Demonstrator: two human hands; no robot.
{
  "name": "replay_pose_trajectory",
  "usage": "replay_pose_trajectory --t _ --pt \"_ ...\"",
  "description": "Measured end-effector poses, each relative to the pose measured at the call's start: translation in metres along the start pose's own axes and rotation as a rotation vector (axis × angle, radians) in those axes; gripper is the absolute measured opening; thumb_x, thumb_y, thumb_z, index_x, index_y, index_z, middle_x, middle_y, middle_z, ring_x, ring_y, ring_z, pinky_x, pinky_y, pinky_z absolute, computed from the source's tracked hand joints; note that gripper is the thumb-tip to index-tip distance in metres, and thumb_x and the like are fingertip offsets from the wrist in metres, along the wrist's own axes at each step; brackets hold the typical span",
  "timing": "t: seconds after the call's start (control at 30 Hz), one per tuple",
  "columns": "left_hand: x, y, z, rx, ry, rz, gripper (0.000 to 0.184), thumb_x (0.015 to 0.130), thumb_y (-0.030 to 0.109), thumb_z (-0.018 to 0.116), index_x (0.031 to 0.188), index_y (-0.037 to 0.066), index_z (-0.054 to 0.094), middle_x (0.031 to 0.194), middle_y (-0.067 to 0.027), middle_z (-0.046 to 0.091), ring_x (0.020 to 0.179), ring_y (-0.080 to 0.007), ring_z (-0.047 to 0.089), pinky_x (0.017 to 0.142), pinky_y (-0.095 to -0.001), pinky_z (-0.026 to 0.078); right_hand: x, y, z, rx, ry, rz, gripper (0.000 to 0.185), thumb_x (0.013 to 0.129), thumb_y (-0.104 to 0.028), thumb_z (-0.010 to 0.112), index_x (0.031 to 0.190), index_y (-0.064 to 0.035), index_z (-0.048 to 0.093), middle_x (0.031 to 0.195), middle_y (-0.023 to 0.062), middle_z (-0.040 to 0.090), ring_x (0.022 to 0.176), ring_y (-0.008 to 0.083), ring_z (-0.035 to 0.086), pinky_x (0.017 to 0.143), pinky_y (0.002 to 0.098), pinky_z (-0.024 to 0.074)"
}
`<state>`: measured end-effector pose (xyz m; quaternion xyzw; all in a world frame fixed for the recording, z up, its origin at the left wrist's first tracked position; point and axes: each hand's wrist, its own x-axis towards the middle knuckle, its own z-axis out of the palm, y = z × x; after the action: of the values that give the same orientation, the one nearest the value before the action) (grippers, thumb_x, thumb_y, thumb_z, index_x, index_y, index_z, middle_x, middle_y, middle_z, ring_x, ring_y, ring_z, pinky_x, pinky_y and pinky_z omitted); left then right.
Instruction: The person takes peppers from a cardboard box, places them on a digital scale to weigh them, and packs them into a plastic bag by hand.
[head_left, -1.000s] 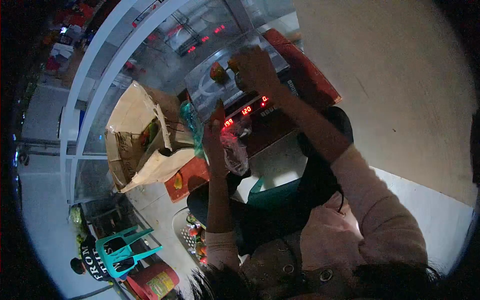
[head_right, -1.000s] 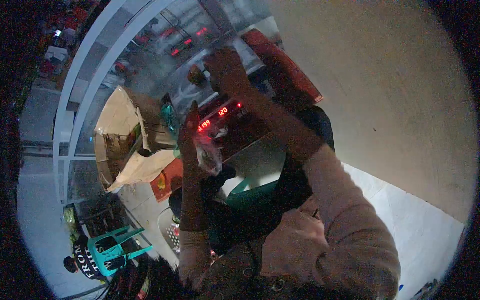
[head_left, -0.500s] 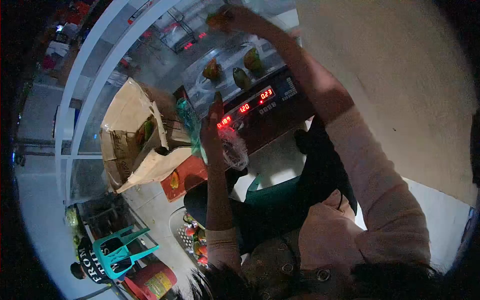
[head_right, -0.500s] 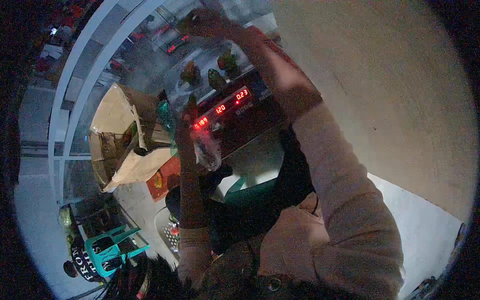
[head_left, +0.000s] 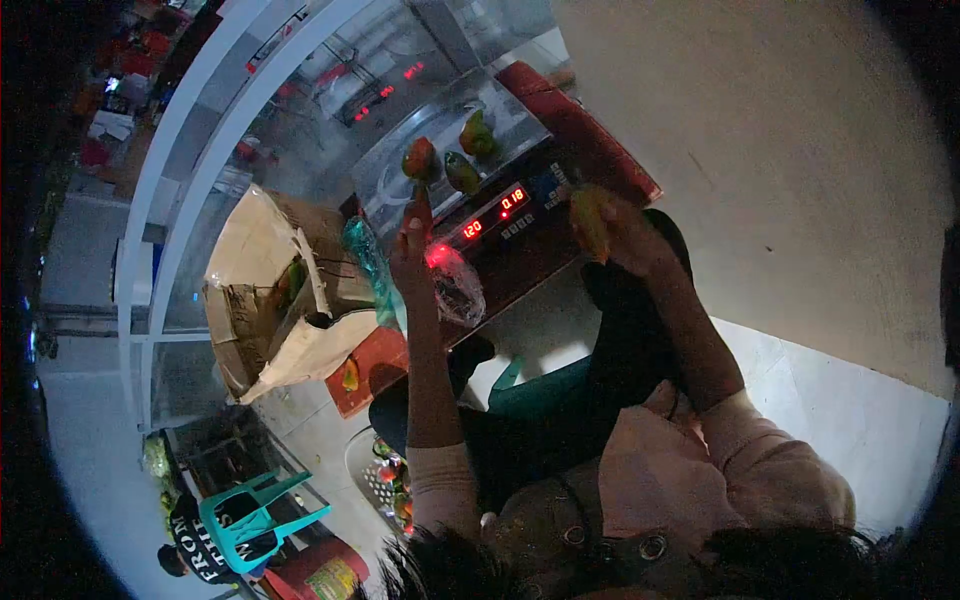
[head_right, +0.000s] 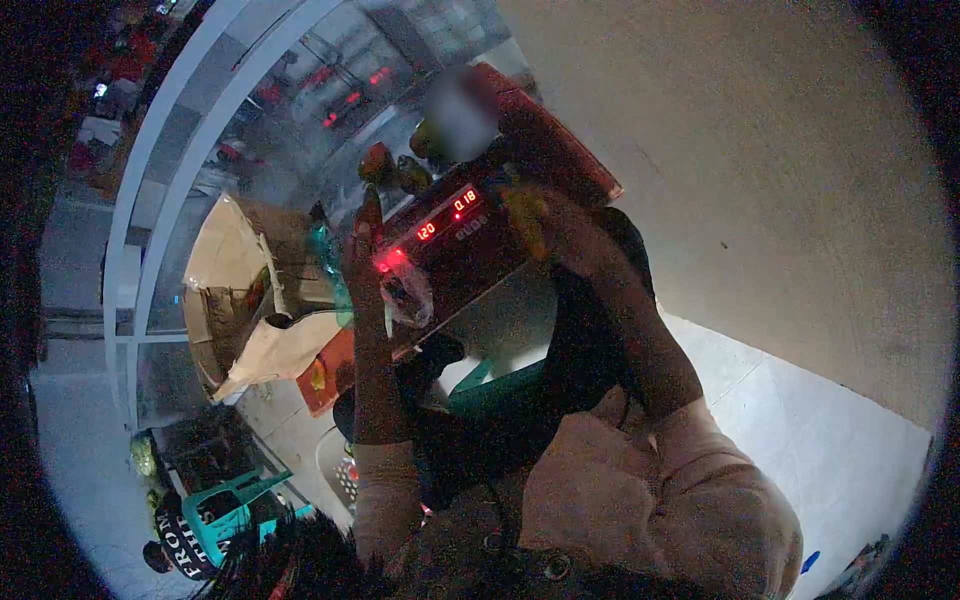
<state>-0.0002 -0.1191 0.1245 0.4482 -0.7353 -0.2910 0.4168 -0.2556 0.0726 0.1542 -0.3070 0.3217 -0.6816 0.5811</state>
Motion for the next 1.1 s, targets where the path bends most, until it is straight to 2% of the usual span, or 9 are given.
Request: replay_pose_trajectory --t 0.13,0.2,0.5,0.63,0.7,0.77,0.9,1.0,1.1 --pt "0.009 -0.012 0.009 0.094 -0.010 -0.031 0.048 0.079 0.048 0.050 0.090 0.001 0.056 0.081 -0.0133 0.056 0.075 -0.0256 0.052 0.069 -0.0362 0.039 -0.007 0.008 -0.003 0.058 -0.011 0.028 0.055 0.083 -0.048 0.044 0.115 -0.0035 0.042 0.086 0.0042 0.051 0.069 0.0092 0.049 0.055 0.0217 0.0409" --pt "0.017 0.005 0.011 0.078 -0.116 -0.239 0.050 0.078 0.049 0.049 0.091 0.001 0.056 0.083 -0.0150 0.057 0.077 -0.0289 0.053 0.070 -0.0382 0.039 -0.004 0.009 -0.001 0.042 0.018 0.017 0.053 0.084 -0.046 0.042 0.115 -0.0035 0.042 0.084 0.0034 0.050 0.067 0.0087 0.048 0.053 0.0203 0.0389" --pt "0.028 -0.002 0.035 0.153 -0.047 -0.162 0.053 0.078 0.053 0.047 0.092 0.002 0.055 0.087 -0.0151 0.057 0.080 -0.0314 0.054 0.074 -0.0383 0.039 0.004 0.020 -0.013 -0.129 -0.054 0.157 0.053 0.084 -0.047 0.043 0.115 -0.0042 0.041 0.092 0.0042 0.050 0.077 0.0092 0.050 0.063 0.0214 0.0429" --pt "0.026 -0.011 0.035 -0.185 0.024 -0.079 0.043 0.082 0.043 0.048 0.092 0.002 0.055 0.084 -0.0117 0.057 0.077 -0.0237 0.055 0.071 -0.0334 0.040 0.008 0.029 -0.016 -0.072 -0.003 0.110 0.053 0.084 -0.046 0.044 0.115 -0.0039 0.040 0.093 0.0053 0.050 0.079 0.0105 0.051 0.067 0.0225 0.0442" --pt "0.017 0.006 0.018 -0.388 0.054 -0.197 0.036 0.085 0.036 0.048 0.092 0.001 0.055 0.084 -0.0089 0.056 0.076 -0.0189 0.054 0.069 -0.0300 0.041 0.010 0.030 -0.020 -0.006 -0.013 0.131 0.052 0.084 -0.044 0.045 0.116 -0.0036 0.039 0.095 0.0065 0.050 0.081 0.0110 0.051 0.066 0.0230 0.0446" --pt "0.007 0.009 -0.023 -0.275 0.058 -0.102 0.031 0.085 0.030 0.049 0.095 0.001 0.054 0.086 -0.0068 0.055 0.079 -0.0158 0.052 0.071 -0.0280 0.040 0.008 0.023 -0.015 0.012 -0.006 0.150 0.051 0.084 -0.042 0.047 0.116 -0.0036 0.039 0.095 0.0070 0.050 0.082 0.0116 0.052 0.066 0.0236 0.0450" --pt "-0.038 0.110 -0.094 -0.711 -0.071 -0.247 0.029 0.086 0.024 0.048 0.102 0.001 0.050 0.093 -0.0053 0.053 0.086 -0.0148 0.050 0.077 -0.0284 0.040 0.009 0.029 -0.019 0.090 -0.073 0.186 0.048 0.083 -0.038 0.051 0.113 -0.0032 0.041 0.092 0.0064 0.051 0.078 0.0123 0.052 0.065 0.0239 0.0453" --pt "-0.077 0.134 -0.104 -0.796 -0.114 -0.348 0.029 0.086 0.025 0.048 0.104 0.001 0.050 0.094 -0.0056 0.053 0.087 -0.0151 0.050 0.077 -0.0289 0.040 0.006 0.038 -0.003 0.030 -0.002 0.143 0.041 0.083 -0.034 0.051 0.109 -0.0031 0.042 0.084 0.0039 0.051 0.070 0.0118 0.051 0.060 0.0227 0.0442" --pt "-0.119 0.123 -0.089 -0.629 -0.128 -0.467 0.030 0.086 0.025 0.048 0.105 0.001 0.049 0.095 -0.0060 0.053 0.089 -0.0155 0.049 0.078 -0.0294 0.040 -0.002 0.057 0.008 -0.178 -0.105 0.381 0.038 0.083 -0.031 0.050 0.109 -0.0033 0.043 0.082 0.0038 0.051 0.066 0.0111 0.050 0.056 0.0235 0.0426"
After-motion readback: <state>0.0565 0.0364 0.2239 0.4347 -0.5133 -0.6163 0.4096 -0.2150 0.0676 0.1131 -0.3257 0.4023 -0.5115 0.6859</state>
